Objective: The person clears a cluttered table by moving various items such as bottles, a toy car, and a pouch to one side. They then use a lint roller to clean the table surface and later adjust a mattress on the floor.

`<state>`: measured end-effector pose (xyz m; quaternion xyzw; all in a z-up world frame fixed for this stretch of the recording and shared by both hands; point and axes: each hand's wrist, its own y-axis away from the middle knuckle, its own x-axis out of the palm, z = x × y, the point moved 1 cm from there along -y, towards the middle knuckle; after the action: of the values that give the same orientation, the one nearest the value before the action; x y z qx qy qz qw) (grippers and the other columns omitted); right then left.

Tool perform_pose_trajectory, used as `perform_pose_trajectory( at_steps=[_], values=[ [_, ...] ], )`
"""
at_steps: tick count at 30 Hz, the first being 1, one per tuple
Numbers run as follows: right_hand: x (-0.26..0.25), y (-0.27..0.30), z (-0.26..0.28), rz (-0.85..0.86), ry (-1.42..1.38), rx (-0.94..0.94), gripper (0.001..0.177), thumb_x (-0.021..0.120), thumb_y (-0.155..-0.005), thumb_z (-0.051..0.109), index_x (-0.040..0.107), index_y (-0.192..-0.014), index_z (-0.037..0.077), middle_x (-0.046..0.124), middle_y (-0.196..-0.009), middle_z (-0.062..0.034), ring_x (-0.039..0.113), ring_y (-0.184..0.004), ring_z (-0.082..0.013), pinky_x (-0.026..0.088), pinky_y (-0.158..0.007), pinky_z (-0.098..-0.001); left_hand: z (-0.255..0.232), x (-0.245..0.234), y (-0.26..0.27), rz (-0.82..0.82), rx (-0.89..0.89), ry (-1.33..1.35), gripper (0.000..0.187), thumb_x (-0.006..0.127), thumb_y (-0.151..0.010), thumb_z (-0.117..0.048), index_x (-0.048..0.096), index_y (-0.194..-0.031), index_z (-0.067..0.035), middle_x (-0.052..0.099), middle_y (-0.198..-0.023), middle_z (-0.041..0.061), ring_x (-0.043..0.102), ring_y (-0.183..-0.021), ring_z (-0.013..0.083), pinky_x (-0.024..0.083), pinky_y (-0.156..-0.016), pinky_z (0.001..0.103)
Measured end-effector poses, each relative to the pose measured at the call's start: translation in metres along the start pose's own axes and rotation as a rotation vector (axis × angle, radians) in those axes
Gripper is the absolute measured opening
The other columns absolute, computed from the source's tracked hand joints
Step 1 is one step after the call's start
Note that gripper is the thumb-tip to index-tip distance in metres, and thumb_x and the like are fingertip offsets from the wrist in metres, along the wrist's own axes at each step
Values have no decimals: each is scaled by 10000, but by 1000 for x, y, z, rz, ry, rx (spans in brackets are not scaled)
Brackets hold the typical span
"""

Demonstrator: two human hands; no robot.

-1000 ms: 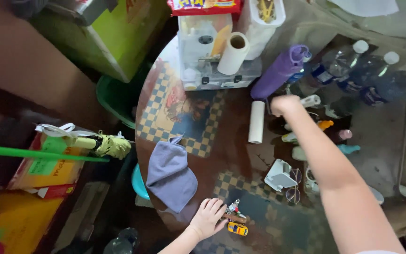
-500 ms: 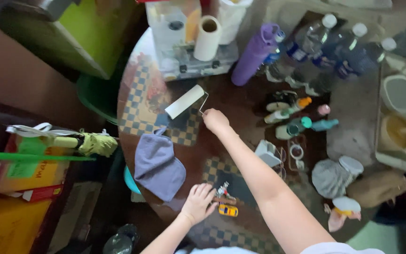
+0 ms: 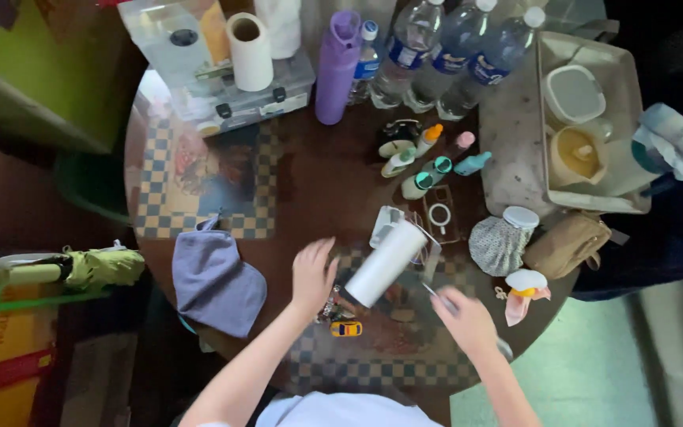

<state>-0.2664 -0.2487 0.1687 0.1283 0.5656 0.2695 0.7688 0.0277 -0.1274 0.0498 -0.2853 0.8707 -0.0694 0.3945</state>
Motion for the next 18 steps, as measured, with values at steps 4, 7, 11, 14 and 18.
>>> perform_pose_trajectory(
  at_steps=[4, 7, 11, 14, 18],
  values=[
    [20, 37, -84, 15, -54, 209, 283, 625, -924, 424, 757, -1044, 205, 830, -926, 23, 727, -814, -202, 520, -821, -308, -27, 39, -76, 59, 156, 87, 452, 715, -920, -170, 622, -1334, -16, 703, -1229, 169, 680, -1063, 368, 545, -835, 501],
    [44, 47, -125, 65, -2, 348, 298, 587, -916, 494, 741, -991, 250, 828, -928, 28, 746, -879, -207, 532, -821, -319, -35, 74, -98, 326, 175, -79, 453, 758, -897, -180, 596, -1319, -165, 695, -1207, 81, 634, -1104, 333, 481, -841, 516],
    [68, 42, -148, 104, -141, 444, 258, 613, -931, 400, 757, -960, 187, 803, -910, -22, 697, -867, -183, 497, -842, -280, -20, 103, -102, 435, 117, -54, 159, 699, -935, -130, 738, -1088, -149, 772, -1043, 32, 705, -885, 280, 454, -865, 480],
    [84, 28, -161, 151, -92, 443, 282, 595, -931, 438, 749, -983, 207, 798, -948, -30, 698, -876, -201, 493, -859, -278, 10, 99, -104, 272, 35, 88, 178, 700, -882, -90, 751, -1042, -149, 779, -955, 70, 713, -793, 289, 486, -785, 422],
    [100, 12, -154, 96, -64, 395, 236, 625, -895, 459, 749, -887, 258, 761, -823, -40, 685, -796, -200, 507, -782, -272, 46, 22, -135, 8, -234, 92, 233, 605, -811, -68, 724, -959, -203, 761, -873, 103, 696, -747, 345, 476, -656, 454]
  ],
)
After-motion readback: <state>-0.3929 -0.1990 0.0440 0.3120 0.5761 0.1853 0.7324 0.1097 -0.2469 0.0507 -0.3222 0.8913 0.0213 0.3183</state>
